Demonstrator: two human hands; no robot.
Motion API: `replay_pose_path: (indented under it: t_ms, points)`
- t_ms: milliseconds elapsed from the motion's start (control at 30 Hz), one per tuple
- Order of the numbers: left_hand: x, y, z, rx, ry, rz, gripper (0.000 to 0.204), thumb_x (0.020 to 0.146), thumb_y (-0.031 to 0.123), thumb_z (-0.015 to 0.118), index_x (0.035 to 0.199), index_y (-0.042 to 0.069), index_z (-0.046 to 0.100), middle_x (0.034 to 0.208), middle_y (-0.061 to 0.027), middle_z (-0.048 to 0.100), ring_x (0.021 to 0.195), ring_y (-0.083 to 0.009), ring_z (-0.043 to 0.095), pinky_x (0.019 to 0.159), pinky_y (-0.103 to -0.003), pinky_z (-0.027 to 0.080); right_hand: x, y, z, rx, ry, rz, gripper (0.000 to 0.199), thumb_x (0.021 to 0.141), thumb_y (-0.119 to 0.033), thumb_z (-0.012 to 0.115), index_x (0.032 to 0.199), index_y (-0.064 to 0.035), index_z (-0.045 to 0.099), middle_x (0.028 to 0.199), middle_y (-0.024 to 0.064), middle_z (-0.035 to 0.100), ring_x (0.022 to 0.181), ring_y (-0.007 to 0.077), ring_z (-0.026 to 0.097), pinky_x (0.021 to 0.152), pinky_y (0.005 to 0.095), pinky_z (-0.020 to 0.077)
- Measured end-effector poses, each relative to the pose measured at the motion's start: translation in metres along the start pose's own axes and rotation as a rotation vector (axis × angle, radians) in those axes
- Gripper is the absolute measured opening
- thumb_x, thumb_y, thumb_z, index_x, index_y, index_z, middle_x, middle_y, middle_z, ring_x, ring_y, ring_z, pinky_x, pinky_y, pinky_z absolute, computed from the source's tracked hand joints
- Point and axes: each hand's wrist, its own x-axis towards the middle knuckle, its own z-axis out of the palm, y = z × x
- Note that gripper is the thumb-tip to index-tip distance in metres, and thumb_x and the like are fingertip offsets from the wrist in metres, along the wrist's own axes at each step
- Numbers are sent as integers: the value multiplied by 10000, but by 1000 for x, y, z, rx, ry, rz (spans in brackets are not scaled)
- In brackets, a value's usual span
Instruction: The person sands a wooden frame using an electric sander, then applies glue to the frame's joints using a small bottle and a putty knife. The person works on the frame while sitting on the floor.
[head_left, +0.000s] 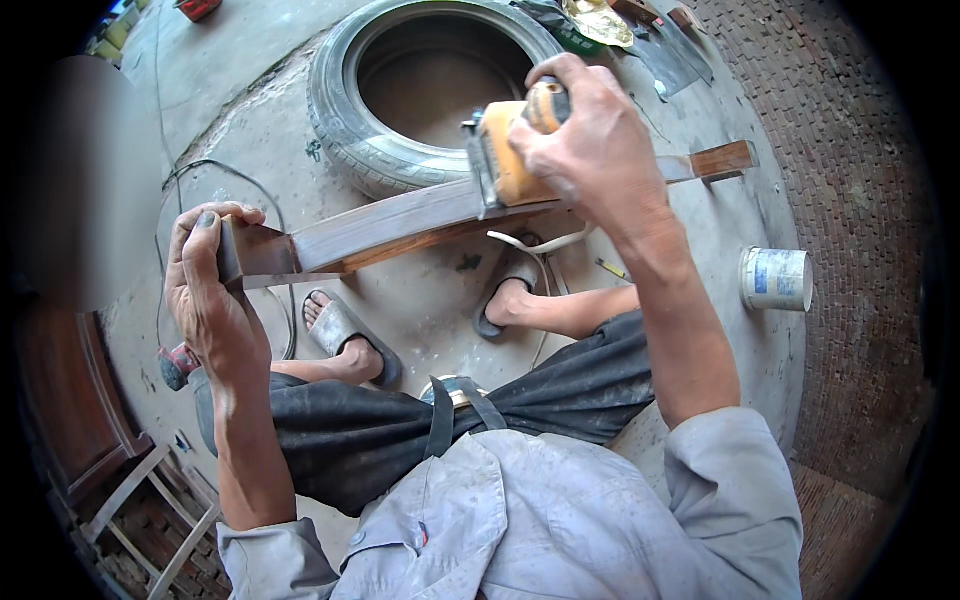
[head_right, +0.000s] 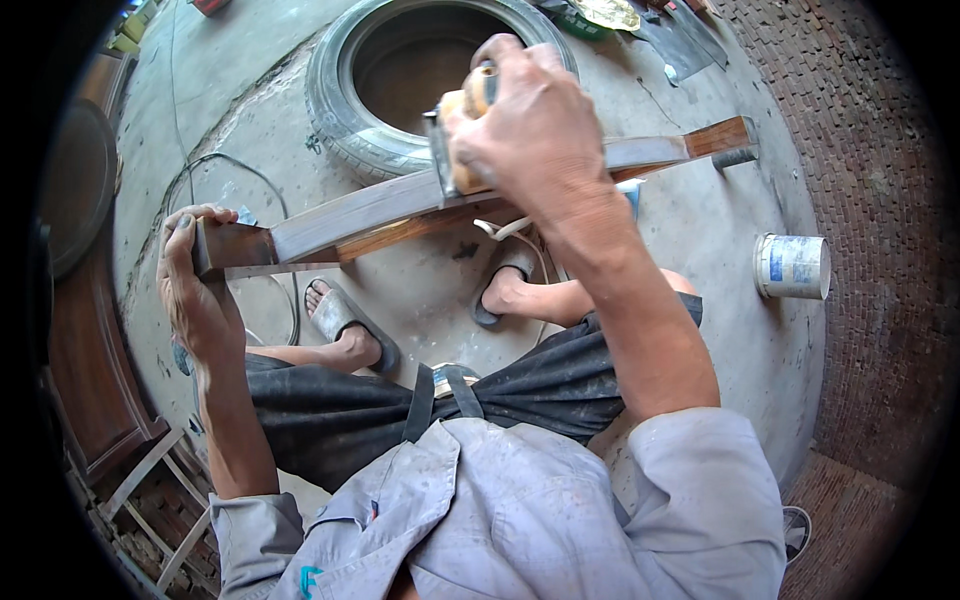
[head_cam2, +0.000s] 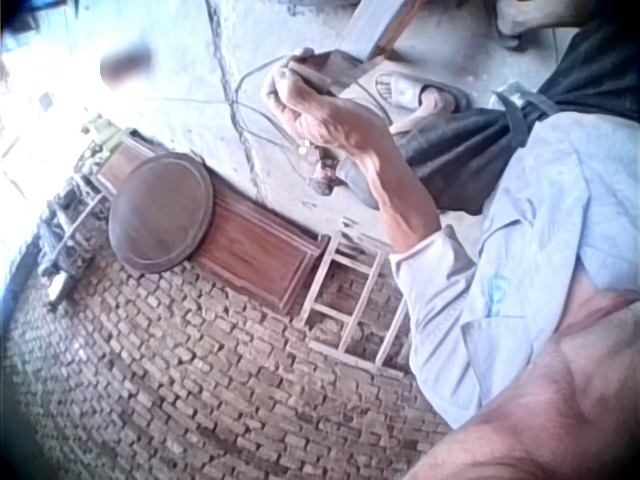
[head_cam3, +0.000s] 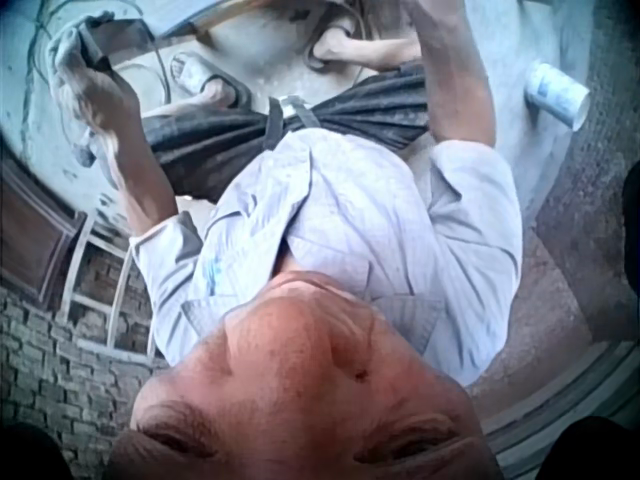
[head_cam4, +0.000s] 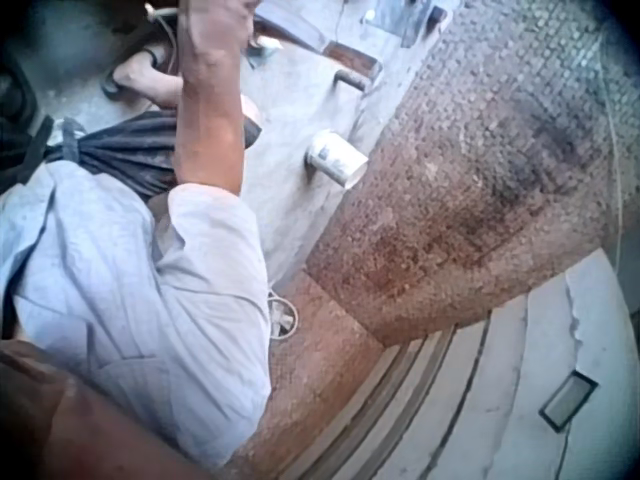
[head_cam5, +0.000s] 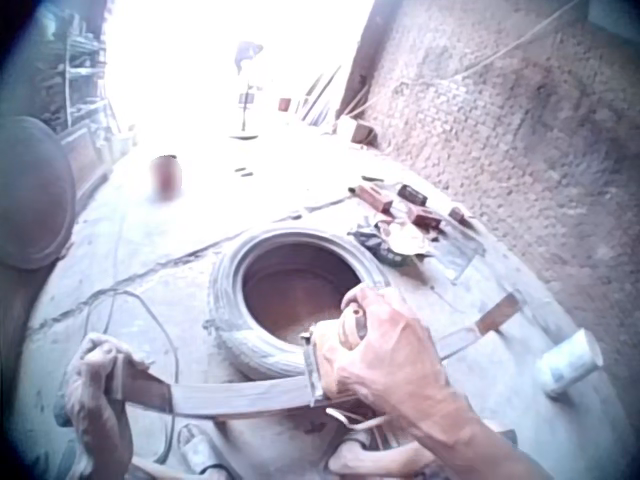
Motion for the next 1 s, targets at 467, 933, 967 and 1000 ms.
replay_pose_path:
  t_ms: [467, 933, 967, 1000]
  points:
    - [2, 1, 5, -22, 47, 35, 247, 1018, 222, 516, 1033, 0, 624, 969, -114, 669, 942, -180, 628, 914, -324, 494, 5, -23, 15, -24, -14, -89, 392, 833, -271, 757, 1165, -92, 653, 1086, 160, 662, 1011, 338, 686, 936, 428, 541]
    - [2, 0, 8, -20, 75, 47, 246, 1017, 224, 510, 1023, 8, 627, 959, -113, 682, 902, -171, 636, 891, -309, 503, 0, -45, 27, -24, 34, -237, 415, 842, -282, 774, 1132, -23, 632, 1079, 205, 650, 974, 360, 705, 891, 455, 562]
    - [2, 0, 8, -20, 74, 42, 246, 1016, 225, 512, 1023, 8, 627, 961, -113, 682, 903, -171, 636, 890, -308, 504, -1, -49, 31, -11, 23, -263, 441, 839, -278, 761, 1154, 3, 634, 1097, 241, 648, 1004, 381, 698, 902, 458, 576]
    - [2, 0, 7, -20, 74, 38, 245, 1015, 226, 514, 1024, 8, 626, 963, -114, 683, 904, -172, 637, 889, -307, 505, -1, -51, 33, 2, 13, -289, 469, 836, -274, 749, 1176, 29, 637, 1116, 277, 647, 1033, 402, 692, 912, 460, 591]
